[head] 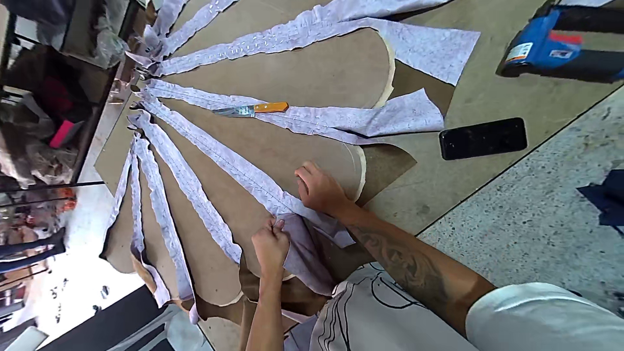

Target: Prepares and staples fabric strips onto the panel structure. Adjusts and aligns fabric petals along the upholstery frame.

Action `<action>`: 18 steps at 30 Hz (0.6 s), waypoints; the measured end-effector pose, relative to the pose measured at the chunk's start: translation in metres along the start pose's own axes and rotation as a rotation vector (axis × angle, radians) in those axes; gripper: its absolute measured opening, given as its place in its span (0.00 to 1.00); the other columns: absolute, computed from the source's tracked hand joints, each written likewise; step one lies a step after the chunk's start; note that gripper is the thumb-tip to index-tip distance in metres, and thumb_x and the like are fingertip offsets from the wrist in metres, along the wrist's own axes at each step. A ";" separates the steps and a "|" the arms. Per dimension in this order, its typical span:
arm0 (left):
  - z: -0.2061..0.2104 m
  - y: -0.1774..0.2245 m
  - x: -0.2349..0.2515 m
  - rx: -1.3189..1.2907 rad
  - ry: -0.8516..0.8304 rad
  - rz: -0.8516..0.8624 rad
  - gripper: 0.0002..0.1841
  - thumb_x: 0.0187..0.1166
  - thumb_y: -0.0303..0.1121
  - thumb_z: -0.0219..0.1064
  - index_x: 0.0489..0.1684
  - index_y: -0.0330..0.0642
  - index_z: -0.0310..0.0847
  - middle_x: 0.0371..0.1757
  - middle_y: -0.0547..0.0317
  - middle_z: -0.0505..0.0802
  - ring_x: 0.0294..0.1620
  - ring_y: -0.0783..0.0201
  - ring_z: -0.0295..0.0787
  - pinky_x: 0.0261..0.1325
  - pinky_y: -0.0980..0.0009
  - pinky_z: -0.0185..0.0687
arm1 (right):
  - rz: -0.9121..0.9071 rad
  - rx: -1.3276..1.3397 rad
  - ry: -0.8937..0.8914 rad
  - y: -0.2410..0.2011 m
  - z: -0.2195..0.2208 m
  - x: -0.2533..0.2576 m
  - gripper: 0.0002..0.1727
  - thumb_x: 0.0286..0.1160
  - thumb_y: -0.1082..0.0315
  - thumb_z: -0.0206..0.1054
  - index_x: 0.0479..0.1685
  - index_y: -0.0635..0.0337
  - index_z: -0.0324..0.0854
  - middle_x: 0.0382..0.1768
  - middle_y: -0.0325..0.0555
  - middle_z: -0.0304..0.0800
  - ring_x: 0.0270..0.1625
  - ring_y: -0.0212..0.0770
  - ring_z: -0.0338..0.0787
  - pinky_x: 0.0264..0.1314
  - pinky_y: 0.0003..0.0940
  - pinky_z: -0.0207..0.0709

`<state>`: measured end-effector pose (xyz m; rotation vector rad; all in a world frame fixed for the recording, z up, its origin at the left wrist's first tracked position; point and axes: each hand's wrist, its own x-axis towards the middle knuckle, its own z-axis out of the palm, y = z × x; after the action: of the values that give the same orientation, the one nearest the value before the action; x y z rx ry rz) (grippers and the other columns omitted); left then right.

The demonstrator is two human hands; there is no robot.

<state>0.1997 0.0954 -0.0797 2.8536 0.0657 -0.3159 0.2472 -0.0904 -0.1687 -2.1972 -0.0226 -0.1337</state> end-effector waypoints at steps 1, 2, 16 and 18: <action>-0.002 0.002 -0.004 0.020 0.005 0.012 0.13 0.80 0.35 0.69 0.23 0.43 0.79 0.15 0.59 0.81 0.19 0.57 0.81 0.25 0.51 0.77 | -0.003 0.004 0.004 0.000 0.000 0.000 0.14 0.79 0.66 0.56 0.51 0.55 0.87 0.50 0.45 0.85 0.56 0.44 0.86 0.55 0.38 0.85; -0.005 0.004 -0.008 0.034 0.004 0.021 0.13 0.80 0.35 0.68 0.23 0.43 0.79 0.15 0.60 0.80 0.19 0.58 0.80 0.25 0.52 0.77 | -0.003 0.009 0.004 0.000 0.000 -0.001 0.13 0.79 0.66 0.57 0.51 0.55 0.87 0.49 0.44 0.84 0.56 0.43 0.86 0.55 0.38 0.85; -0.002 -0.008 0.002 0.018 -0.045 -0.114 0.10 0.80 0.33 0.68 0.27 0.43 0.85 0.18 0.59 0.85 0.23 0.57 0.84 0.31 0.49 0.79 | -0.047 0.037 0.053 0.007 0.002 0.001 0.11 0.73 0.69 0.61 0.47 0.58 0.88 0.45 0.45 0.84 0.53 0.43 0.86 0.54 0.36 0.84; 0.001 -0.011 0.006 0.018 -0.069 -0.171 0.11 0.82 0.34 0.68 0.26 0.43 0.84 0.19 0.57 0.86 0.24 0.56 0.85 0.32 0.47 0.80 | -0.050 0.041 0.059 0.007 0.002 0.001 0.11 0.73 0.70 0.62 0.47 0.58 0.88 0.44 0.44 0.83 0.52 0.43 0.86 0.53 0.36 0.84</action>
<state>0.2050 0.1059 -0.0846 2.8571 0.2953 -0.4514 0.2491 -0.0925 -0.1752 -2.1516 -0.0470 -0.2245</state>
